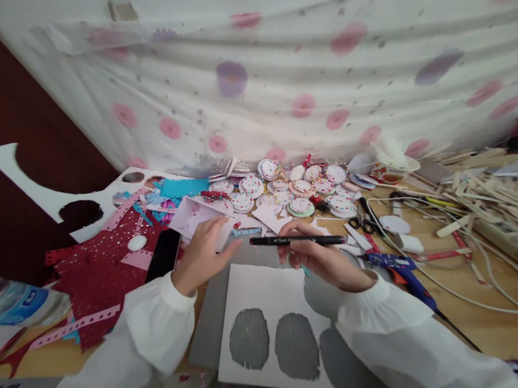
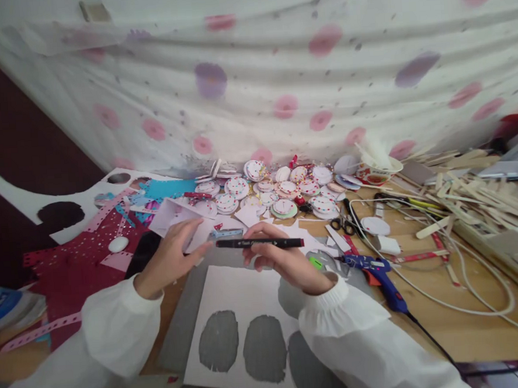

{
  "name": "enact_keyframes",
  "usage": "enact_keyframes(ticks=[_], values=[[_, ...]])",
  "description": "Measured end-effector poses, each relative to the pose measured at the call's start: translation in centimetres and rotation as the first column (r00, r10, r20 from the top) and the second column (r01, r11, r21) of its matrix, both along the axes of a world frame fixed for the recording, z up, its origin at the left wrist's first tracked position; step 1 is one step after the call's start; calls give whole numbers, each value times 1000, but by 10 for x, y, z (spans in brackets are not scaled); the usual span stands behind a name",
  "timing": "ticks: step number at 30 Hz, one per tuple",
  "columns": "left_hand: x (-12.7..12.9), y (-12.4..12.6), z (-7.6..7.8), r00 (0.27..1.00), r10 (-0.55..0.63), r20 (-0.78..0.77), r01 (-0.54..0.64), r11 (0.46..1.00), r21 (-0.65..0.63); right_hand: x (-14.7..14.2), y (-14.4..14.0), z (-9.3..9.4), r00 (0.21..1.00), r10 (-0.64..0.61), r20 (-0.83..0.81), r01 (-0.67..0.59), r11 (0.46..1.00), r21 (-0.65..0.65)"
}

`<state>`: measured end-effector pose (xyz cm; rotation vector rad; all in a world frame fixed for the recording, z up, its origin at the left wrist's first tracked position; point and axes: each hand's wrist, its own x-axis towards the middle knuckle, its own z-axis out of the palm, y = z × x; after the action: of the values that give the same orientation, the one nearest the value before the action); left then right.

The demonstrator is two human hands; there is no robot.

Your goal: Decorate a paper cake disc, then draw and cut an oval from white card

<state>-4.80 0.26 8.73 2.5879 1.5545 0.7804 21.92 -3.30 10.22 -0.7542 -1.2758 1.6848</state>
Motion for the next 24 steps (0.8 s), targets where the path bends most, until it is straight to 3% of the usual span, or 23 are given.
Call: enact_keyframes(ticks=[3,7,10,13,17,20,24], values=[[10,-17,-9,996,-38,-76,38,999,7,-13,-12,-9,998,53,-45,-55,998,-39],[2,-13,-37,976,-13,-217,8,1000,-24,-13,-24,-25,998,-50,-35,47,996,-82],[-5,-9,-46,958,-3,-287,-1,1000,-14,-2,-41,-42,992,-123,-21,121,987,-103],[-8,-11,-38,952,7,-307,-3,1000,15,7,-62,-62,982,-185,26,186,980,-68],[-25,-4,-15,948,95,-303,-60,991,122,9,-87,-85,950,-237,204,229,971,63],[-54,24,-6,917,218,-335,-165,970,181,6,-90,-96,929,-225,293,201,973,109],[-98,74,-12,851,356,-385,-307,934,185,5,-74,-107,893,-257,368,191,959,207]])
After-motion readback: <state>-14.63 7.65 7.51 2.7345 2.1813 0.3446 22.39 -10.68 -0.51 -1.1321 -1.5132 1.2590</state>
